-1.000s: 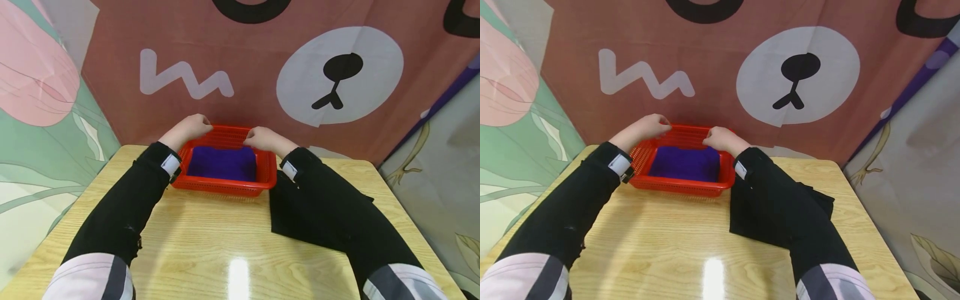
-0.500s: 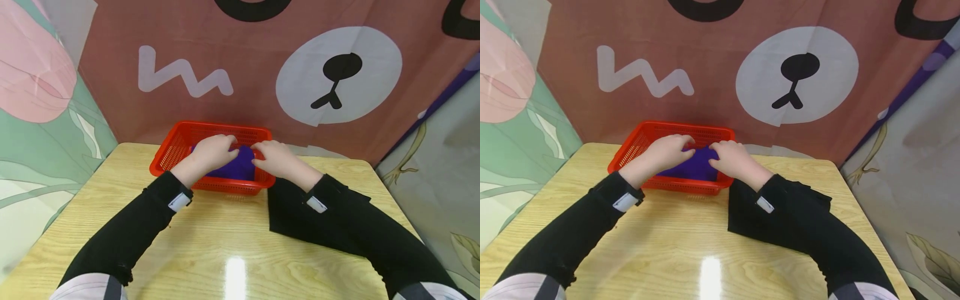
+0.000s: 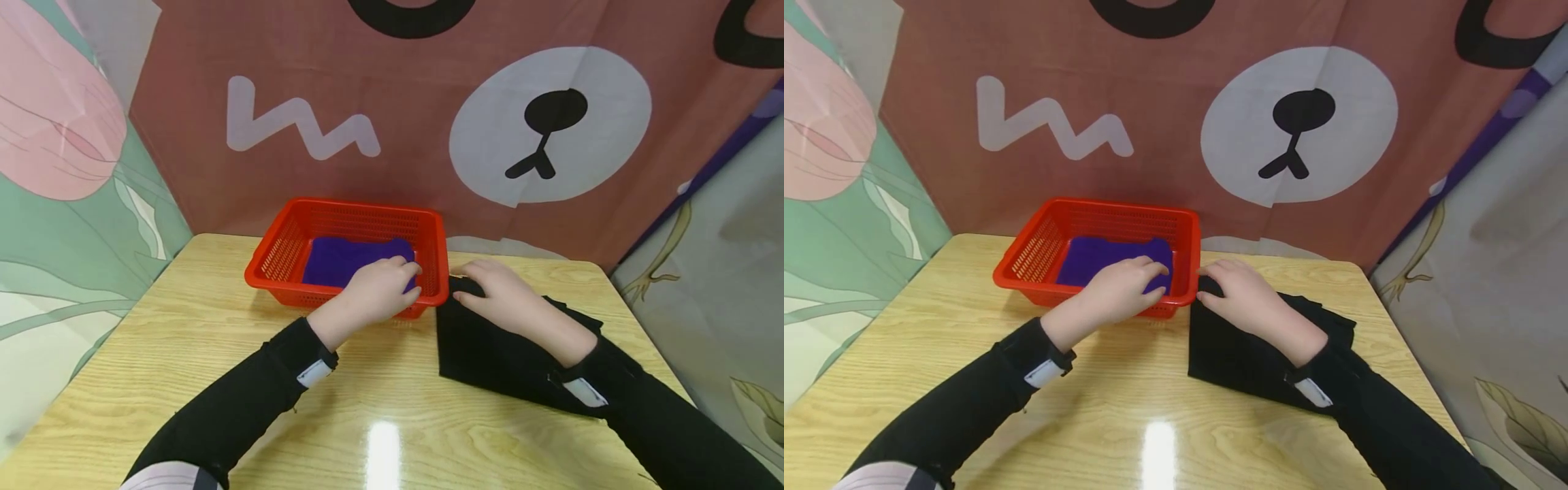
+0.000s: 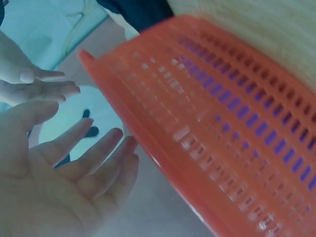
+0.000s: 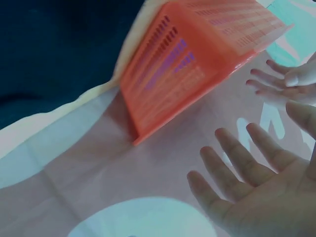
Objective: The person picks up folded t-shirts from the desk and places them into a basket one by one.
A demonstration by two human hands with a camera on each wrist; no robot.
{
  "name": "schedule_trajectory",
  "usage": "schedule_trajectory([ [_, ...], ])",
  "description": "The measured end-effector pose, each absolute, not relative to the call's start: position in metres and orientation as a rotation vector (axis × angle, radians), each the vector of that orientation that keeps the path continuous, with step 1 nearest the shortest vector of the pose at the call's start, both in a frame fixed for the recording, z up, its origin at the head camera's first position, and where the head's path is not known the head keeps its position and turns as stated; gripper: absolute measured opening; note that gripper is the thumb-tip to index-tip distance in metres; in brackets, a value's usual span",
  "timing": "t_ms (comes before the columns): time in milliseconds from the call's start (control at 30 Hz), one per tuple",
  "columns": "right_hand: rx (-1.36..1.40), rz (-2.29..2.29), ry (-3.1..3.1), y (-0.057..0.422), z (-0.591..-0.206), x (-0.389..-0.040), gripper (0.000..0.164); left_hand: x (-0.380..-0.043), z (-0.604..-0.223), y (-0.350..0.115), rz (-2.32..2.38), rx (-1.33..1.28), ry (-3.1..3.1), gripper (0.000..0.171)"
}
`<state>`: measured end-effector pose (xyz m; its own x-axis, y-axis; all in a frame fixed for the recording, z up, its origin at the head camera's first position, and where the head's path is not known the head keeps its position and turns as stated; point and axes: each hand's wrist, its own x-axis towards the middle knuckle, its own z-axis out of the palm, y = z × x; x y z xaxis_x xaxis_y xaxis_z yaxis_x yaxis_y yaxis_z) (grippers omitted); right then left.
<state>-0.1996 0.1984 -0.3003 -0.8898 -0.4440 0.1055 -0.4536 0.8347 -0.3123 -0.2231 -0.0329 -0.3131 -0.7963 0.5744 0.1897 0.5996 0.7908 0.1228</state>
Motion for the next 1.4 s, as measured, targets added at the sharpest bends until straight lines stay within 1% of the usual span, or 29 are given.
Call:
schedule_trajectory([
  [100,0.702,0.552,-3.013,0.216,-0.302,-0.189,0.043,-0.22,-0.318,-0.025,-0.216,-1.036,-2.727,0.036],
  [233,0.645,0.531,-3.064,0.235,-0.304,-0.176,0.045,-0.215,-0.321,-0.018,-0.086,-1.167,-2.459,0.031],
  [400,0.569,0.528,-3.1,0.257,-0.311,-0.163,0.046,-0.199,-0.322,-0.005,0.011,-1.319,-2.229,0.027],
  [533,0.512,0.528,-3.118,0.272,-0.32,-0.157,0.048,-0.181,-0.325,0.01,0.063,-1.447,-2.212,0.026],
  [667,0.499,0.507,-3.124,0.284,-0.336,-0.155,0.046,-0.173,-0.334,0.023,0.173,-1.506,-2.321,0.026],
  [767,0.499,0.507,-3.136,0.291,-0.353,-0.157,0.044,-0.177,-0.347,0.03,0.252,-1.52,-2.429,0.029],
  [833,0.496,0.503,-3.152,0.295,-0.365,-0.159,0.046,-0.18,-0.356,0.034,0.288,-1.524,-2.494,0.03],
  [1000,0.486,0.495,-3.199,0.308,-0.39,-0.166,0.066,-0.188,-0.375,0.04,0.358,-1.548,-2.65,0.037],
  [1067,0.499,0.481,-3.21,0.313,-0.396,-0.168,0.072,-0.189,-0.382,0.042,0.378,-1.569,-2.695,0.039],
  [1167,0.543,0.441,-3.21,0.317,-0.402,-0.169,0.07,-0.191,-0.391,0.045,0.381,-1.599,-2.722,0.042],
  [1300,0.605,0.366,-3.2,0.318,-0.404,-0.169,0.066,-0.194,-0.4,0.05,0.392,-1.618,-2.736,0.052],
  [1400,0.639,0.316,-3.197,0.316,-0.403,-0.17,0.066,-0.196,-0.403,0.053,0.377,-1.639,-2.787,0.059],
])
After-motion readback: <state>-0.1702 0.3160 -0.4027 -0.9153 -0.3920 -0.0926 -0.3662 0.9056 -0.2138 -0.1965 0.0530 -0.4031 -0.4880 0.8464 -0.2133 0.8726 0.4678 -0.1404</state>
